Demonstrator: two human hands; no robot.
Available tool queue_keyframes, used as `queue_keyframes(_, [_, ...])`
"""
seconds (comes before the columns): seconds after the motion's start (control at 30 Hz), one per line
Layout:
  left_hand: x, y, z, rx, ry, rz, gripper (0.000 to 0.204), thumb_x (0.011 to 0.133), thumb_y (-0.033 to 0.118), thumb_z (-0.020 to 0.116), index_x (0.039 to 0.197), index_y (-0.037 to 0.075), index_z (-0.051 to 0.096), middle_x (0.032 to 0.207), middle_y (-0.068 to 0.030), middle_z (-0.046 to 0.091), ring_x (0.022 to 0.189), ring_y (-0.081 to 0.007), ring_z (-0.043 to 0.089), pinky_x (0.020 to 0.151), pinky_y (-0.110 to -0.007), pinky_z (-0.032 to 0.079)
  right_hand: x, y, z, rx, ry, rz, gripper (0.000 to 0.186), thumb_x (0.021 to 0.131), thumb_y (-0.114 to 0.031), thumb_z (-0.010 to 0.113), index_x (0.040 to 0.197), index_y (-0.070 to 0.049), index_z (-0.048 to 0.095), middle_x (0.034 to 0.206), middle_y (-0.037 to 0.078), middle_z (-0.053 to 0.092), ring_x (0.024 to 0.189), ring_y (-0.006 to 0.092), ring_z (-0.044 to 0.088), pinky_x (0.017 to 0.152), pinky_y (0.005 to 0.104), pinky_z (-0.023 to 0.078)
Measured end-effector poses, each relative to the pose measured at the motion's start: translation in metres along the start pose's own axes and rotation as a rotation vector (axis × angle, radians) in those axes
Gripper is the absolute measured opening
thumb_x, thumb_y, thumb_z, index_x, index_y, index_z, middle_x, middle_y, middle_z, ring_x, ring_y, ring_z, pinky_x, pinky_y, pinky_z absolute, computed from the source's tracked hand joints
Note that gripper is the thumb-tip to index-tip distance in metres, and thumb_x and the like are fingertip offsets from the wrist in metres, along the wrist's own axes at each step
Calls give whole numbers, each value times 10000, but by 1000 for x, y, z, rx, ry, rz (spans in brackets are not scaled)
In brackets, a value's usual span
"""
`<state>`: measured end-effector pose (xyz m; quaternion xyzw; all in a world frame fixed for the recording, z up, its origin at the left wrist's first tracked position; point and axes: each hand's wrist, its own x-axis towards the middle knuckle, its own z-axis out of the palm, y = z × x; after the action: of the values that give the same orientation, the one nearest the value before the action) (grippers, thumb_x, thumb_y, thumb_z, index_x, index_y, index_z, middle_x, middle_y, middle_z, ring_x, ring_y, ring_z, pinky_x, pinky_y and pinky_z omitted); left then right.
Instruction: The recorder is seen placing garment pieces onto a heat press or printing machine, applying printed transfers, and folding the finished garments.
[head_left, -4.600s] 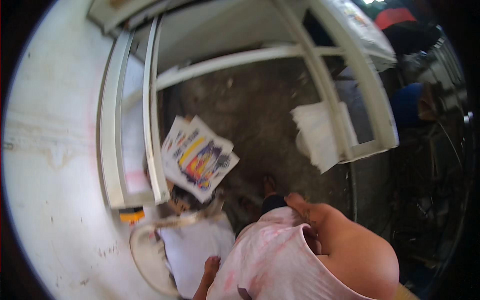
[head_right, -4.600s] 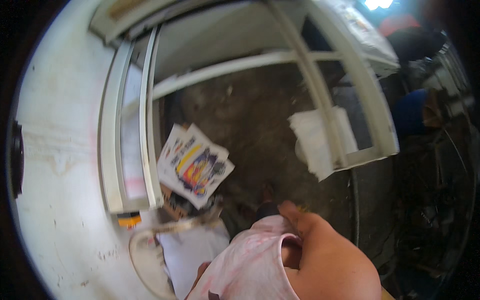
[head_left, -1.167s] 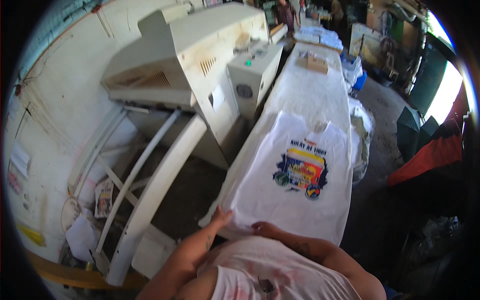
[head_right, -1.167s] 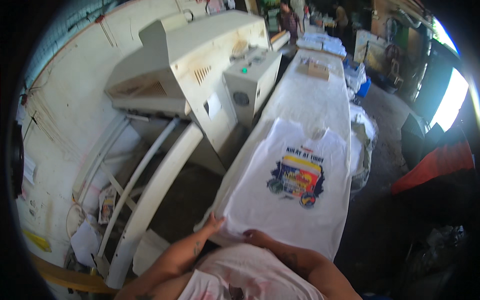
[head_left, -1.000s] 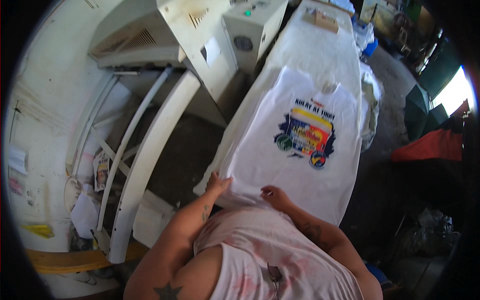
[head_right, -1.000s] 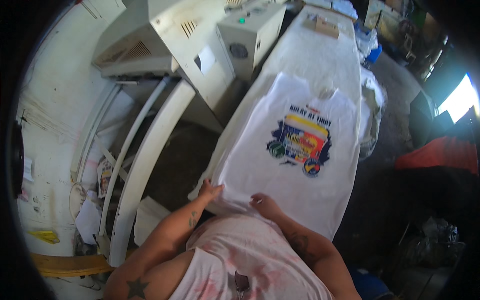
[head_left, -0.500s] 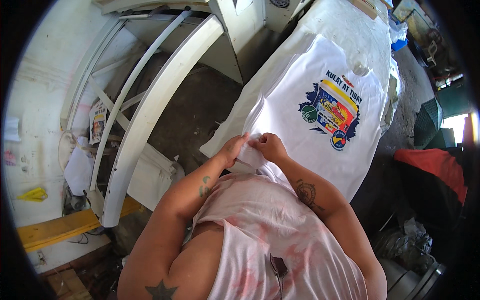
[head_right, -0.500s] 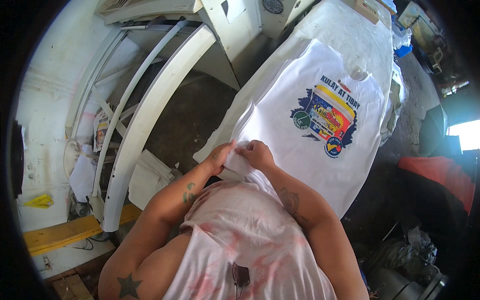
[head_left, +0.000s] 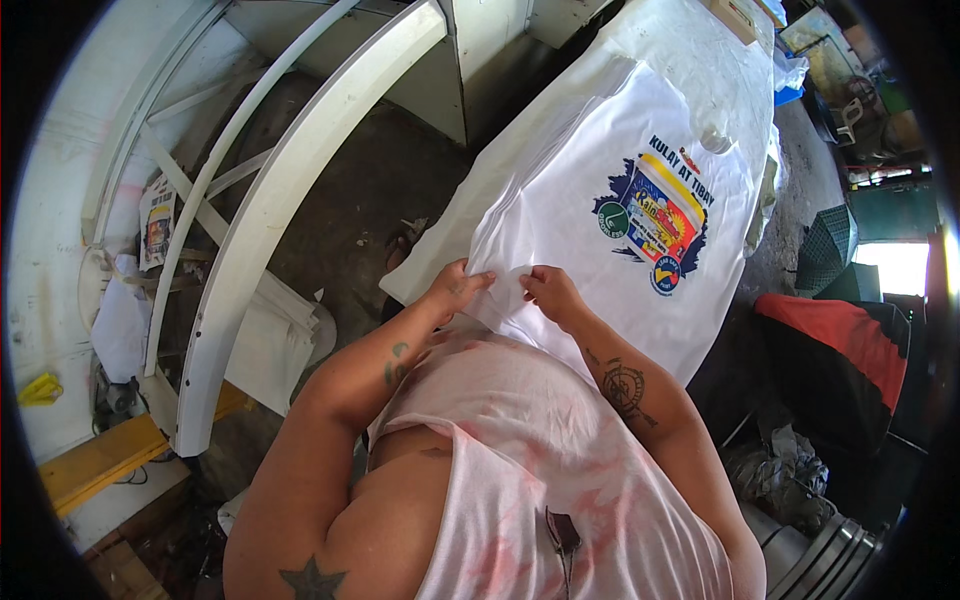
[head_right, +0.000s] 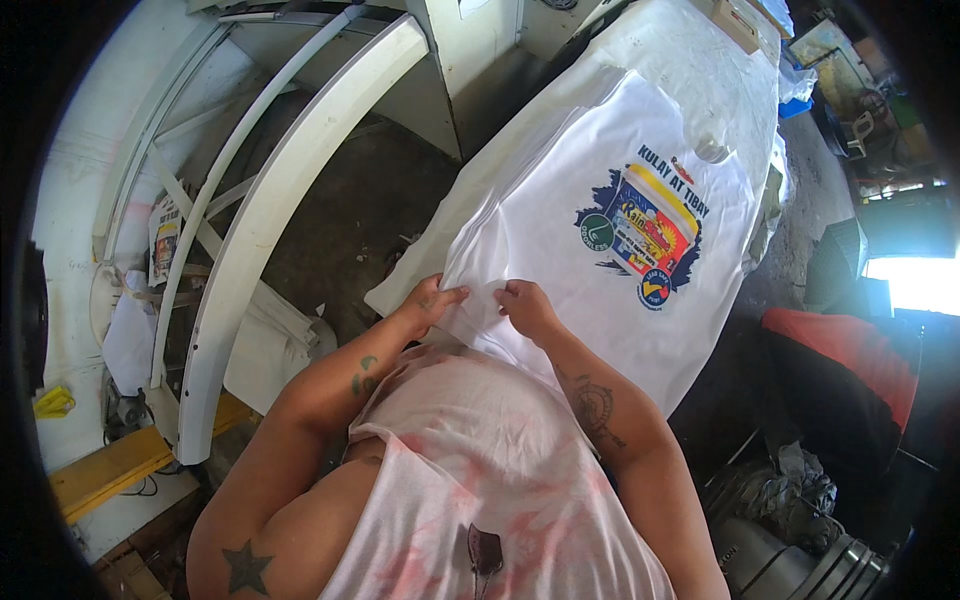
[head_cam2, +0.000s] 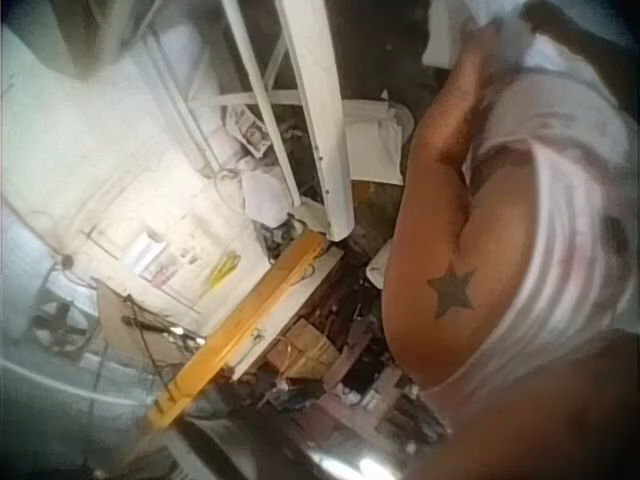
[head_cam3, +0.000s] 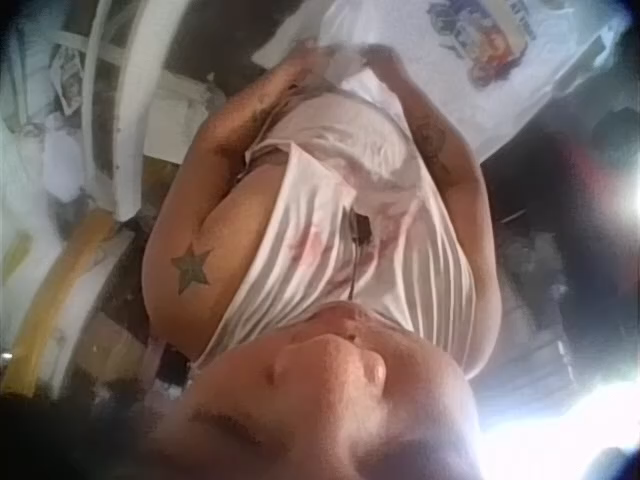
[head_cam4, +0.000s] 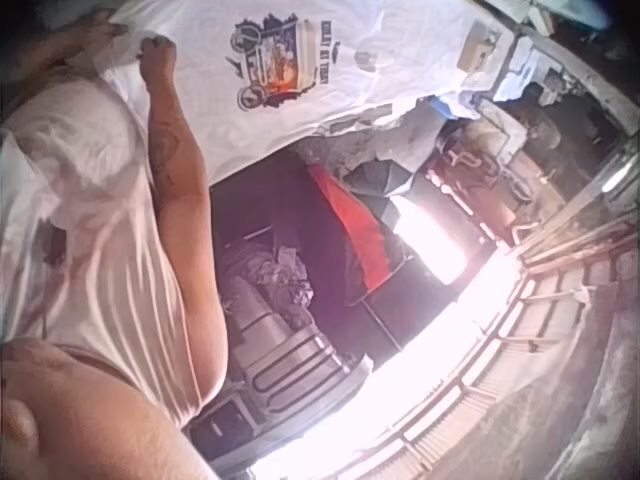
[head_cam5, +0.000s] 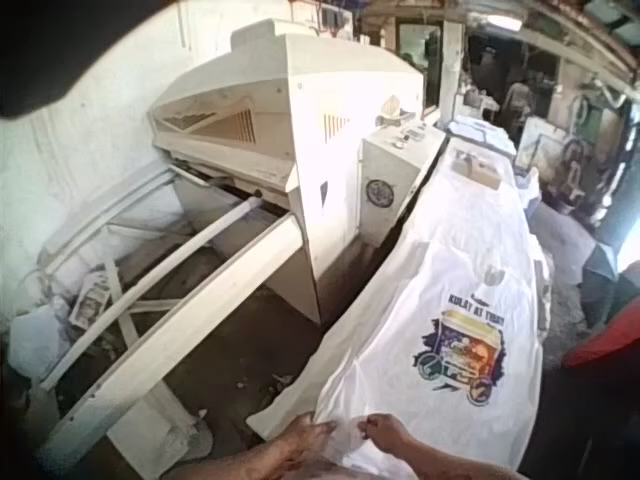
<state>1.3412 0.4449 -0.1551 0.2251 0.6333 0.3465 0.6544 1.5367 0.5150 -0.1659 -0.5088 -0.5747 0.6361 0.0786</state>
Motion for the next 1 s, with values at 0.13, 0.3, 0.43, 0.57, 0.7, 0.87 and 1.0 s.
queue_keyframes(0.13, [1, -4, -4, -52, -30, -11, 409, 823, 208, 635, 1144, -18, 521, 1006, -107, 612, 909, -199, 584, 810, -338, 464, -8, -2, -5, -489, 896, -275, 274, 811, -249, 624, 888, 13, 618, 801, 134, 624, 741, 205, 590, 682, 325, 455])
queue_keyframes(0.3, [-11, 12, 3, -273, -132, -77, 421, 846, 233, 610, 1160, -27, 503, 1013, -115, 607, 895, -199, 594, 791, -326, 479, -5, -34, 9, -165, 47, -83, 373, 768, -340, 680, 854, 18, 620, 752, 137, 618, 698, 208, 574, 658, 337, 451])
queue_keyframes(0.43, [-11, 17, 3, -87, -46, -38, 453, 838, 232, 621, 1176, -36, 483, 1016, -129, 608, 890, -201, 602, 791, -320, 483, 3, -34, 15, -142, 6, -26, 332, 810, -292, 635, 822, 39, 616, 693, 105, 594, 653, 166, 546, 600, 313, 433])
queue_keyframes(0.57, [-11, 11, 2, -67, -46, -41, 468, 835, 225, 627, 1187, -39, 469, 1056, -140, 594, 914, -202, 597, 808, -330, 479, 4, -14, 3, 145, -78, 27, 258, 841, -222, 585, 803, 32, 613, 655, 67, 556, 605, 145, 504, 586, 299, 419])
queue_keyframes(0.7, [-7, 3, 3, -117, -18, -38, 471, 838, 249, 602, 1192, -38, 483, 1064, -141, 599, 924, -217, 586, 838, -333, 447, -6, -15, -2, -146, 555, -174, 186, 806, -179, 614, 794, 5, 588, 716, 88, 559, 661, 214, 531, 635, 334, 439])
queue_keyframes(0.87, [-10, 7, 7, -287, -142, -53, 447, 874, 277, 546, 1188, -34, 484, 1053, -131, 598, 909, -205, 587, 805, -323, 459, -17, -55, 8, -241, 169, -111, 328, 788, -291, 666, 754, 24, 584, 686, 126, 584, 638, 206, 550, 599, 348, 430])
queue_keyframes(1.0, [-12, 17, 10, -294, -168, -87, 447, 871, 315, 547, 1153, -30, 511, 1030, -124, 606, 877, -200, 595, 762, -309, 466, -13, -59, 15, -315, 103, -61, 338, 817, -304, 615, 699, 12, 589, 654, 134, 586, 603, 207, 540, 609, 341, 423])
